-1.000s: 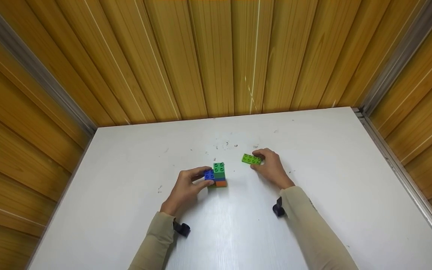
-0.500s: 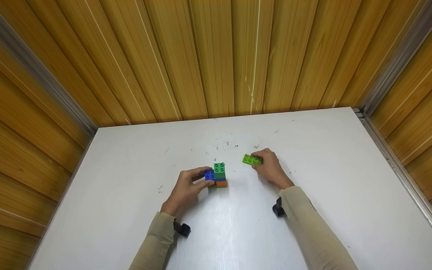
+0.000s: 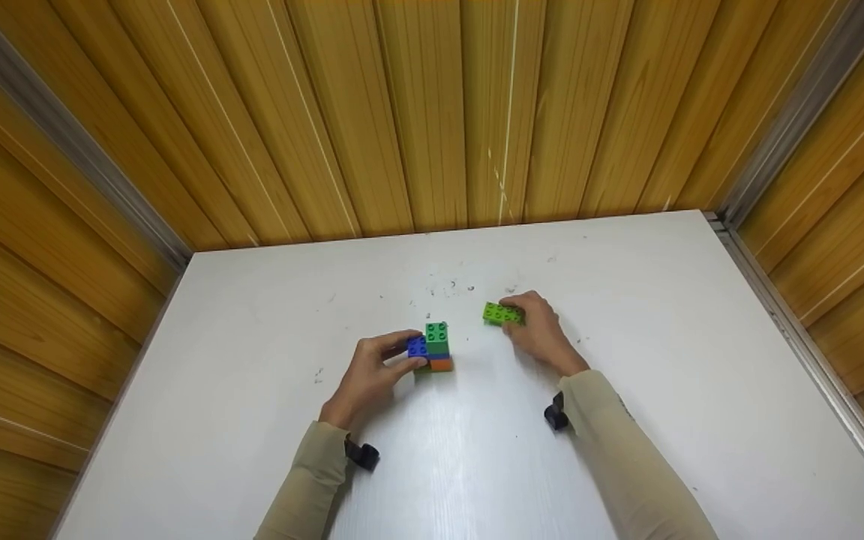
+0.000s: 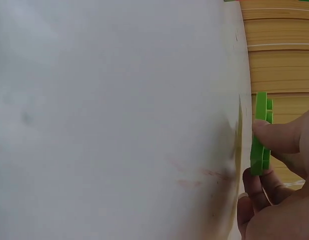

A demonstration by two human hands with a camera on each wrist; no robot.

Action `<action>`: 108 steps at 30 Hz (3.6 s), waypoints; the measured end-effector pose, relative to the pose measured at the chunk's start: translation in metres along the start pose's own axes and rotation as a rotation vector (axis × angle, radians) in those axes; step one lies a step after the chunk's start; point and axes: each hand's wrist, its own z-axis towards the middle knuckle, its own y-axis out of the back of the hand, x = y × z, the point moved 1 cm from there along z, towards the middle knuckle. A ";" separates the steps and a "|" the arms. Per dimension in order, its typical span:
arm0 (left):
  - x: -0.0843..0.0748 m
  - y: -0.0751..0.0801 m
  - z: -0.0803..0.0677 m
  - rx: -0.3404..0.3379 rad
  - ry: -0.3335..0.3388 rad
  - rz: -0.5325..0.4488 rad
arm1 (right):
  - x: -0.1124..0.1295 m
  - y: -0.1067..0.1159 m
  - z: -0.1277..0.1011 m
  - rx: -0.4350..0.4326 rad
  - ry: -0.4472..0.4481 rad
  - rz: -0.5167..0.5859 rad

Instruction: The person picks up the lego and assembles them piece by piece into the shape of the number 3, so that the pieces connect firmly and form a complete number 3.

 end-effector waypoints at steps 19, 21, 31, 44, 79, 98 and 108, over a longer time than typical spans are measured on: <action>0.001 0.001 0.000 0.008 0.000 -0.015 | 0.001 0.005 -0.006 -0.184 0.110 0.123; 0.000 0.001 0.000 0.008 0.003 -0.006 | 0.002 0.006 -0.006 -0.206 0.130 0.133; 0.001 0.000 0.002 0.003 0.001 -0.001 | 0.015 0.009 -0.012 -0.246 0.171 0.172; 0.001 -0.001 0.001 -0.005 0.001 -0.003 | 0.041 0.011 -0.019 -0.246 0.220 0.243; 0.000 0.000 0.000 0.001 0.008 0.014 | 0.082 0.000 -0.026 -0.171 0.304 0.376; 0.001 0.000 0.001 0.010 0.013 0.011 | 0.095 -0.015 -0.026 -0.124 0.358 0.382; 0.002 0.000 0.002 0.001 -0.016 0.015 | 0.095 -0.027 -0.026 -0.100 0.410 0.381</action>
